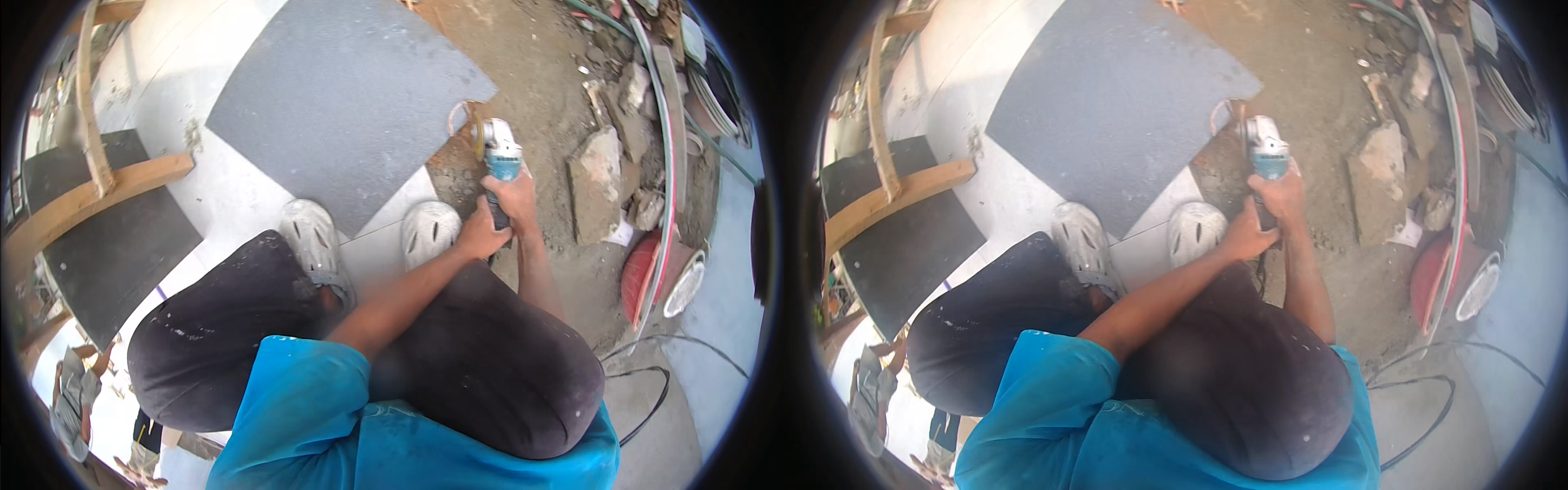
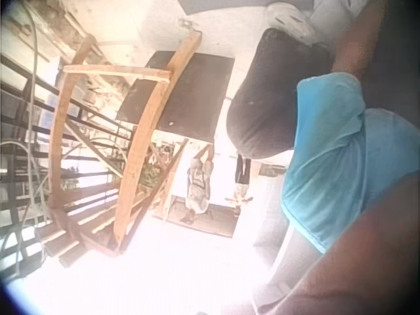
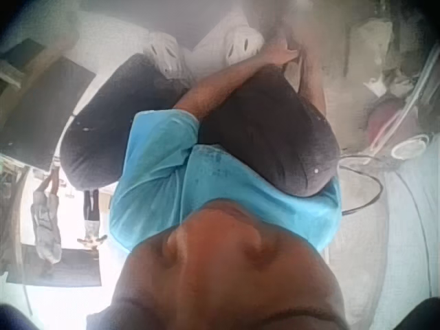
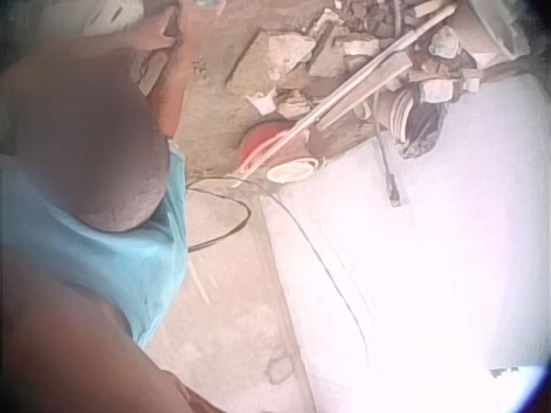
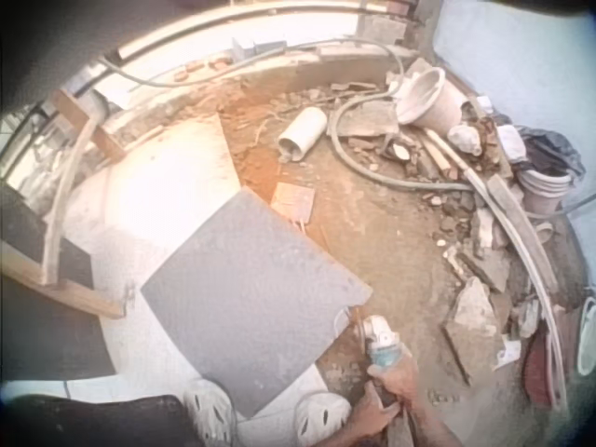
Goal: The person uses an angle grinder to cut a gray tile placed on the floor. They hold the tile with one hand and operate the grinder with the other, cutting along a marked line.
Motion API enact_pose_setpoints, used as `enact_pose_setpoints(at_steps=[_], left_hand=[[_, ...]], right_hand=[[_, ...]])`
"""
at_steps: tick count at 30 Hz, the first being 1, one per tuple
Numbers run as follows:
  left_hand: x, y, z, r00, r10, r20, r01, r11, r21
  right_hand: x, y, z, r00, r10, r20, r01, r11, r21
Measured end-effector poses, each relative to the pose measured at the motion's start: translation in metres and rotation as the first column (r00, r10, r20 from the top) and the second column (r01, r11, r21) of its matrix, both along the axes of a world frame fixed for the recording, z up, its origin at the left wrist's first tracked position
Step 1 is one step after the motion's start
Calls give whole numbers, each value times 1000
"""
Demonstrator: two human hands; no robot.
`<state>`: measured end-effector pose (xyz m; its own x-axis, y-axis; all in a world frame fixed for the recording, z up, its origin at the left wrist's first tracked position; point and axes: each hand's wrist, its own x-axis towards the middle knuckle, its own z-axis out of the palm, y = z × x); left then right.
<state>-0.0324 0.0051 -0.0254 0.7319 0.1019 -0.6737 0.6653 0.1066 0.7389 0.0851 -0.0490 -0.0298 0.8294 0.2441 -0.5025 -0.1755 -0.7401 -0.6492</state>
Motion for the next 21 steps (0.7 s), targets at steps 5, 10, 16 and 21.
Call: enact_pose_setpoints(at_steps=[5, 10, 16, 21], left_hand=[[-3, -26, -9, 997, -58, 45, 58, 998, -3], [-19, -15, -10, 994, -89, 59, 88, 996, 15], [-10, -37, -36, 993, -36, 112, 34, 999, 26], [-5, -17, -17, 995, -57, 80, 62, 996, -56]], right_hand=[[-2, -24, 3, 994, -78, -79, 85, 993, 84], [-21, -12, 12, 996, -55, -74, 59, 997, 57], [-9, -10, 24, 987, -86, -139, 79, 996, -52], [5, -23, 16, 983, -72, -168, 75, 997, 9]])
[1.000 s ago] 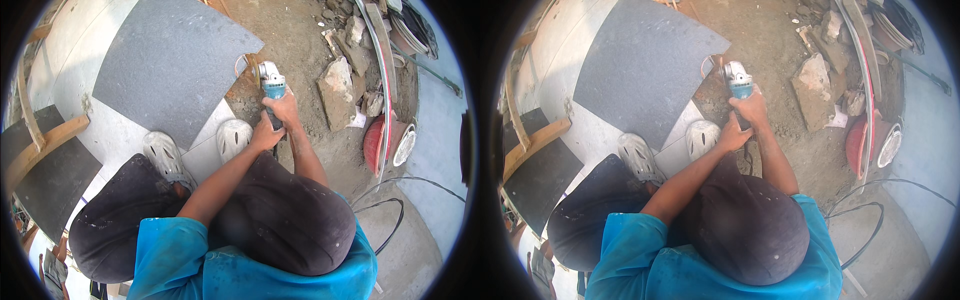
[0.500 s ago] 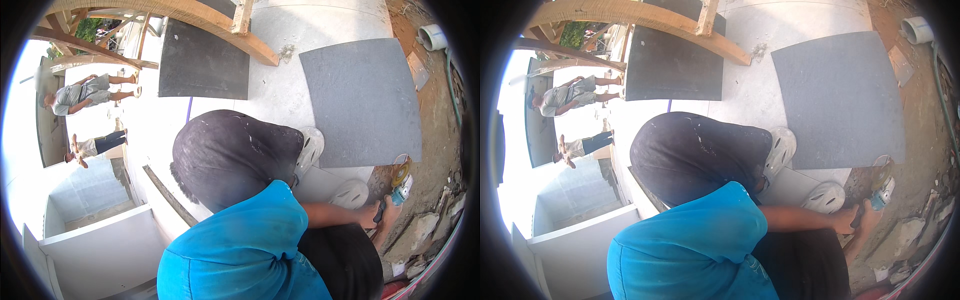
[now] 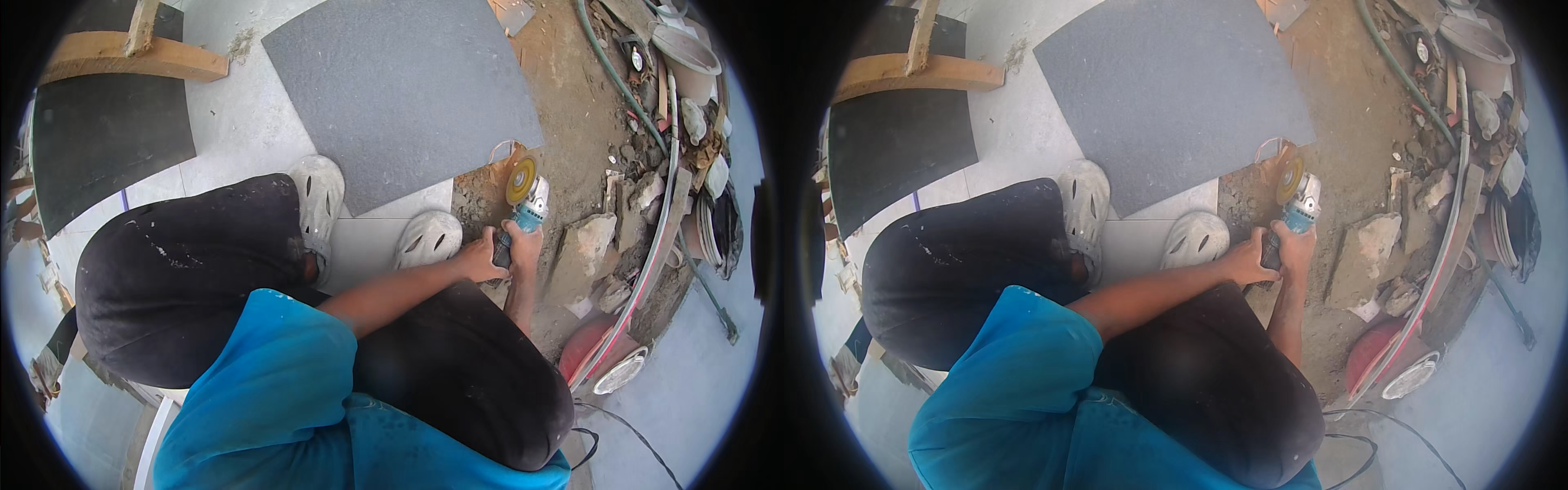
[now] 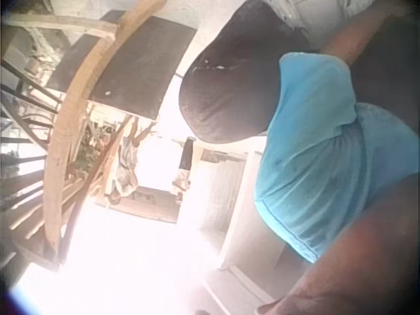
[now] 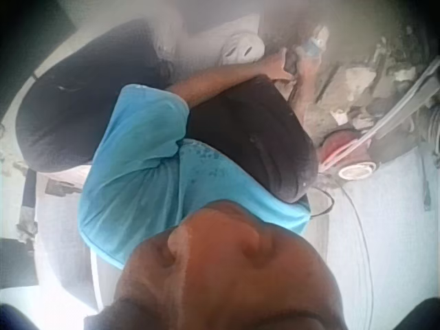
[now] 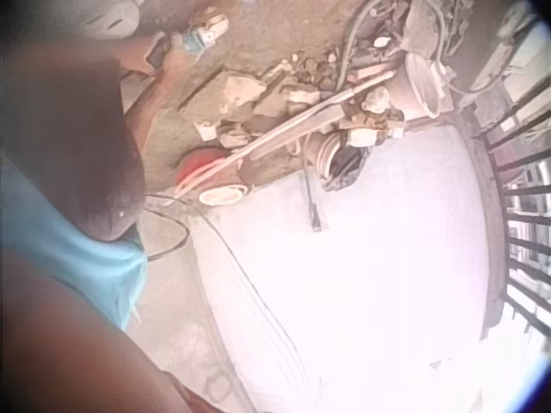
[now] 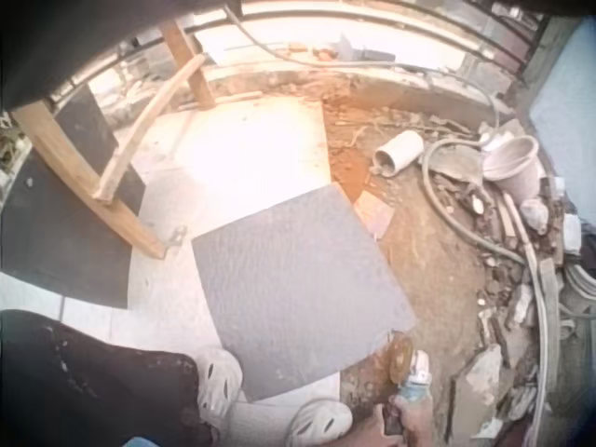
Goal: The person uses an angle grinder to cut a gray tile placed on the floor. They hold the tile with one hand and operate the grinder with the other, cutting along a marked line.
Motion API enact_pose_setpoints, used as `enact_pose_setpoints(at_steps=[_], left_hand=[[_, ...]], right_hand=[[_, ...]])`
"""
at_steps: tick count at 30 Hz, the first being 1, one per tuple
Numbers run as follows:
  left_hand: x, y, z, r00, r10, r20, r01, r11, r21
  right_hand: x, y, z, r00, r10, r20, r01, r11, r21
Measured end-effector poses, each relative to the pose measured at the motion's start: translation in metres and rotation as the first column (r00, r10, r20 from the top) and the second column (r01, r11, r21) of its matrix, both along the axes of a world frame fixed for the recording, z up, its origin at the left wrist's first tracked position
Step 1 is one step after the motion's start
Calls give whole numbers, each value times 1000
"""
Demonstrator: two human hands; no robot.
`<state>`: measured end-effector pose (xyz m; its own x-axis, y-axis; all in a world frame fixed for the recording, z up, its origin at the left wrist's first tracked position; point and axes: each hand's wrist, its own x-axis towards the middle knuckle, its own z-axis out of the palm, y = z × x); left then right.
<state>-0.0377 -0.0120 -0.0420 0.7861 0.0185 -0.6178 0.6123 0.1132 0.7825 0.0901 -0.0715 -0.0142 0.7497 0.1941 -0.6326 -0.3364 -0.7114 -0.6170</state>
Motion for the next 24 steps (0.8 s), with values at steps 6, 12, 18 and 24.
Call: enact_pose_setpoints(at_steps=[6, 12, 18, 24], left_hand=[[6, 18, 18, 995, -86, -42, 83, 994, -68], [9, 15, 13, 998, -57, -18, 56, 998, -31], [9, 8, 4, 999, 1, 38, -1, 1000, 4], [11, 11, 7, 1000, 0, 7, 0, 999, -35]], right_hand=[[0, 9, 10, 998, 55, 36, -54, 997, -48], [2, 15, 16, 996, 70, 52, -68, 997, -36], [9, 16, 12, 984, 160, 76, -156, 986, -53], [11, 15, 8, 983, 168, 71, -163, 984, -71]])
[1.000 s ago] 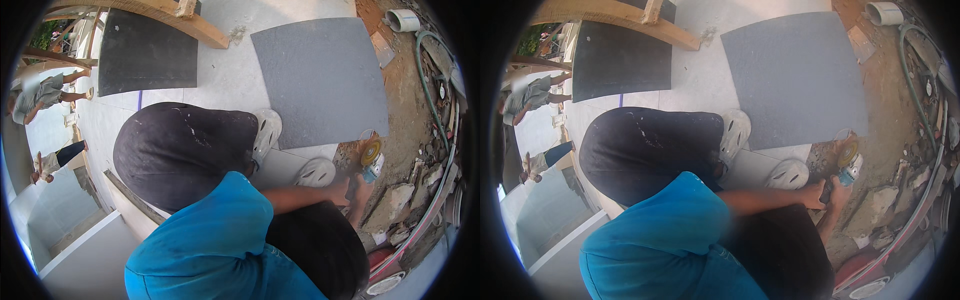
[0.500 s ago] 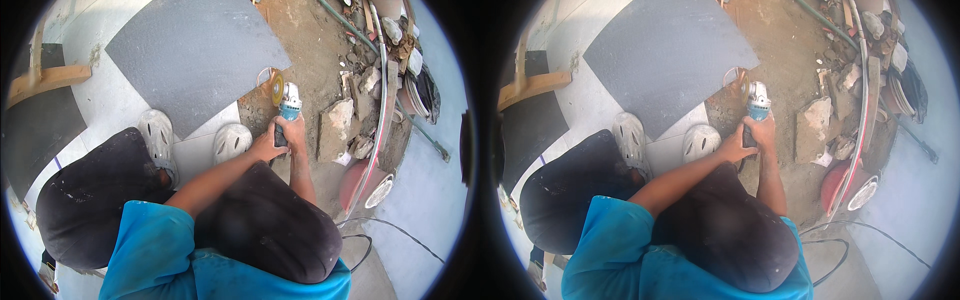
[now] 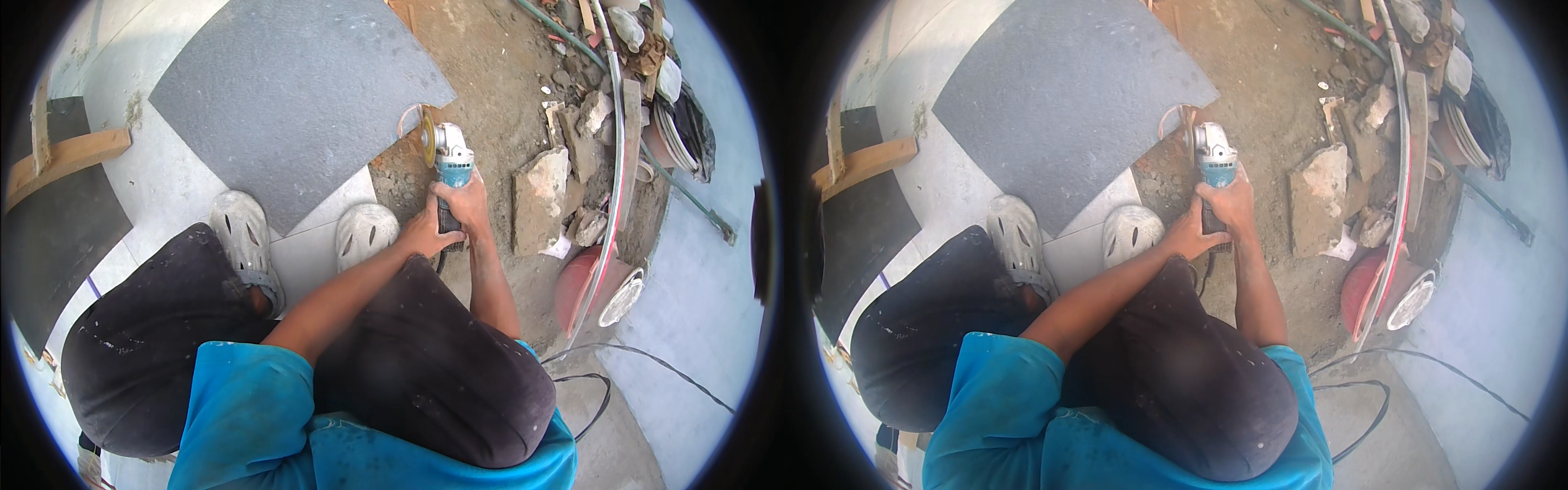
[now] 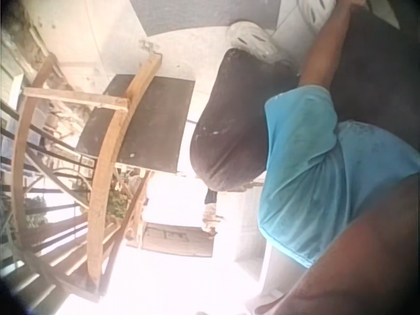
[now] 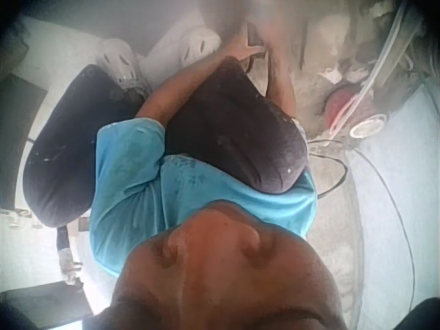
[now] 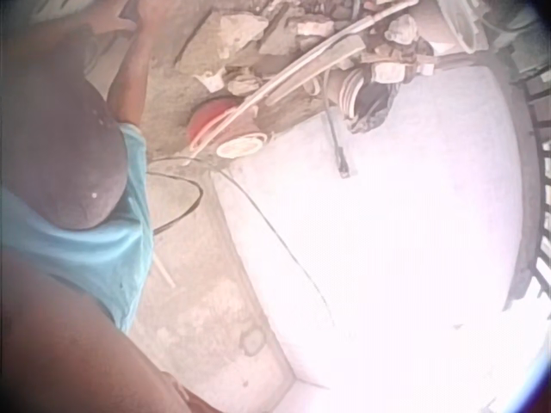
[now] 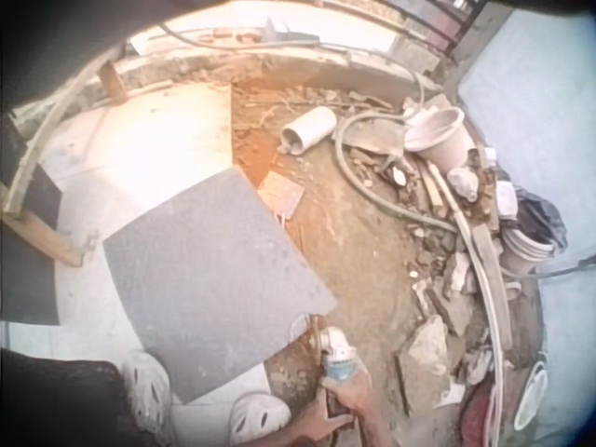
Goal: The person uses an angle grinder to cut a gray tile placed on the floor. They hold the tile with one hand and operate the grinder with the other, cutting along a marked line.
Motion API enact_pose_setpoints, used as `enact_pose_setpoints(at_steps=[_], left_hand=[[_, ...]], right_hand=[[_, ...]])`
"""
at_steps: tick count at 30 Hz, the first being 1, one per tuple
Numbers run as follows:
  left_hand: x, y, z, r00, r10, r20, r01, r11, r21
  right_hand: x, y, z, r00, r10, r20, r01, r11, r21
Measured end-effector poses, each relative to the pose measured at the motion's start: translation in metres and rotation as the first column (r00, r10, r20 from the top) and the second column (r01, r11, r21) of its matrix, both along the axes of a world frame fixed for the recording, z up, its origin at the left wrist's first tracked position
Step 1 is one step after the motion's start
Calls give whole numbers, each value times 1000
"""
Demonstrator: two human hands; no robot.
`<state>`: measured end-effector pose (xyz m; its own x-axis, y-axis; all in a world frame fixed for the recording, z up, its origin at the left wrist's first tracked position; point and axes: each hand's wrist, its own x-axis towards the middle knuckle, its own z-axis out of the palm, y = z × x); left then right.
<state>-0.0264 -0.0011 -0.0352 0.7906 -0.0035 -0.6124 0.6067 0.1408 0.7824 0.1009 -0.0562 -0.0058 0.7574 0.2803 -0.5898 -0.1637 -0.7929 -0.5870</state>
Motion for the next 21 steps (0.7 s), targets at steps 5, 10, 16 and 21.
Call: enact_pose_setpoints(at_steps=[5, 10, 16, 21], left_hand=[[0, 0, -1, 1000, -2, 3, 1, 1000, 14], [2, 3, 2, 1000, -9, -7, 9, 1000, 1], [1, -5, -8, 999, 8, 38, -10, 998, 55], [3, -9, -13, 996, 49, 80, -54, 997, 55]], right_hand=[[0, 4, 4, 1000, 15, 5, -15, 1000, -3], [3, 0, -4, 1000, 28, 15, -27, 1000, -13], [4, 1, -6, 997, 59, 48, -59, 998, -8], [9, 2, -5, 995, 82, 56, -81, 996, -23]])
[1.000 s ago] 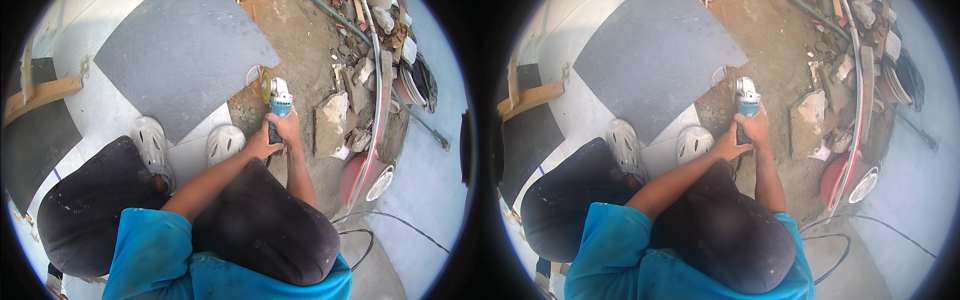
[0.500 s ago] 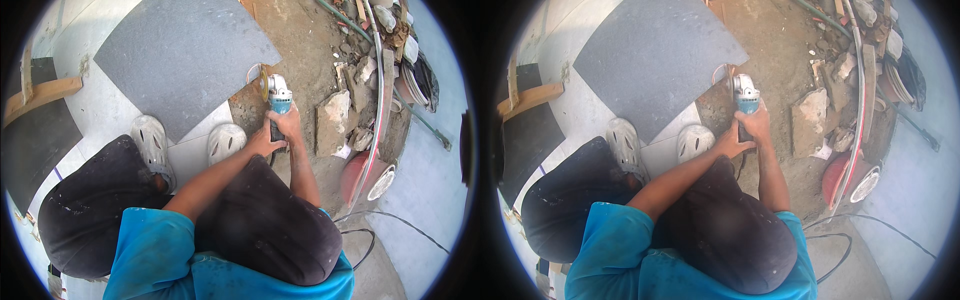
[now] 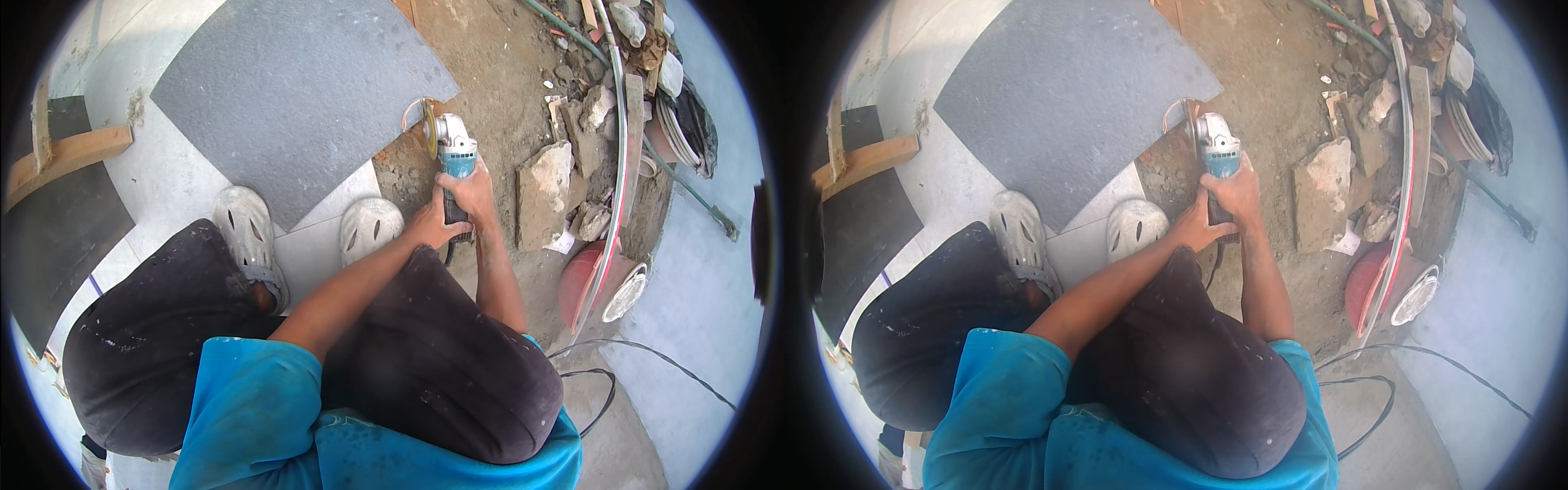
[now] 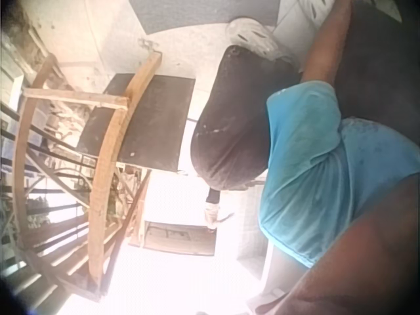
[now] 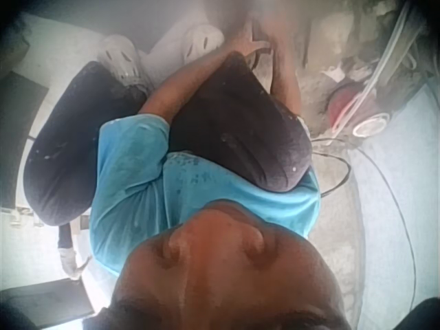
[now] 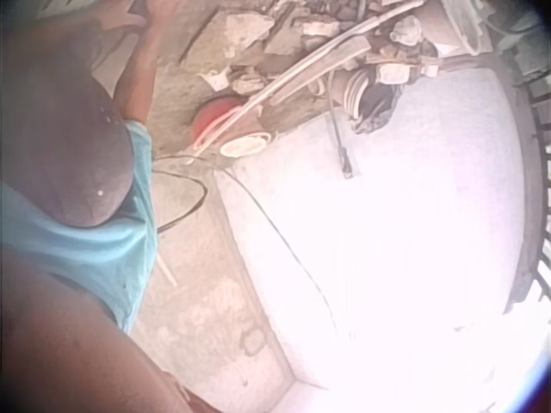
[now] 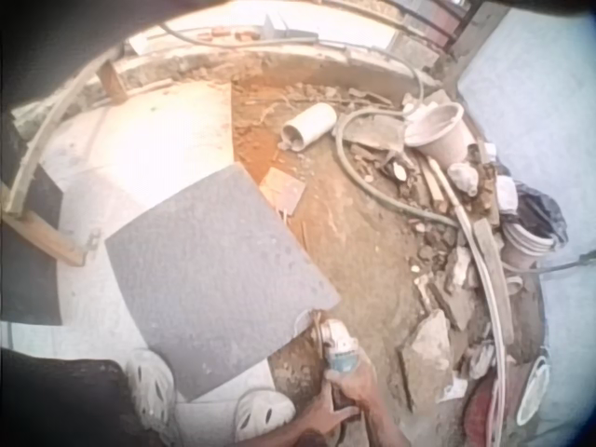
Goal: The person uses an angle grinder to cut a gray tile placed on the floor. They hold the tile with one hand and operate the grinder with the other, cutting along a marked line.
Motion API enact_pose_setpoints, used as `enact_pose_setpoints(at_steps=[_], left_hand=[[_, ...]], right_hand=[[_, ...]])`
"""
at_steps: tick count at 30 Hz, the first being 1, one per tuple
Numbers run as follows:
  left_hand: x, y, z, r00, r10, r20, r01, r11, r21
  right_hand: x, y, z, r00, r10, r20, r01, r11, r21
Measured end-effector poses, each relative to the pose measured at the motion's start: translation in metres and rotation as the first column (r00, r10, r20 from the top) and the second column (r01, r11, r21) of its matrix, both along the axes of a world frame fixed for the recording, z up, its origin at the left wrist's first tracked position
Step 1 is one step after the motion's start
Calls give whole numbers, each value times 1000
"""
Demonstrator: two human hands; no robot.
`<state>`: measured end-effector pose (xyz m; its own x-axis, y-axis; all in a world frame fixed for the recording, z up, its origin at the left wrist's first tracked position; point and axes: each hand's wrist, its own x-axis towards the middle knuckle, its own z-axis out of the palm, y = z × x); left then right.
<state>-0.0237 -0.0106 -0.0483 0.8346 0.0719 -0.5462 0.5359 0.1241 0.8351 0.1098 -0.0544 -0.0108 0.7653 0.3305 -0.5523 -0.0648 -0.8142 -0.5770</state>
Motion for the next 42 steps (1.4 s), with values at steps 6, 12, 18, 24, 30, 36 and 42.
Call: enact_pose_setpoints(at_steps=[6, 12, 18, 24, 30, 36, 42], left_hand=[[8, 8, 10, 999, -11, -45, 7, 996, -88], [11, 7, 10, 999, 2, -41, -5, 997, -80], [11, 6, 12, 999, 16, -49, -19, 998, -66], [13, 10, 17, 998, -5, -64, 0, 997, -78], [12, 14, 22, 996, -18, -87, 10, 996, -89], [11, 15, 23, 997, -24, -76, 19, 997, -77], [11, 13, 21, 996, -39, -74, 34, 997, -74]], right_hand=[[4, 5, 9, 1000, 20, -4, -20, 1000, -20], [7, 2, 6, 1000, 12, -14, -12, 1000, -14], [8, 6, 9, 1000, 22, -16, -22, 999, -27], [8, 1, 4, 999, -9, -43, 8, 1000, -25], [7, 6, 9, 999, -1, -42, 1, 1000, -10], [4, 4, 8, 999, -18, -30, 17, 1000, -7], [4, 2, 6, 999, -30, -38, 30, 1000, 0]])
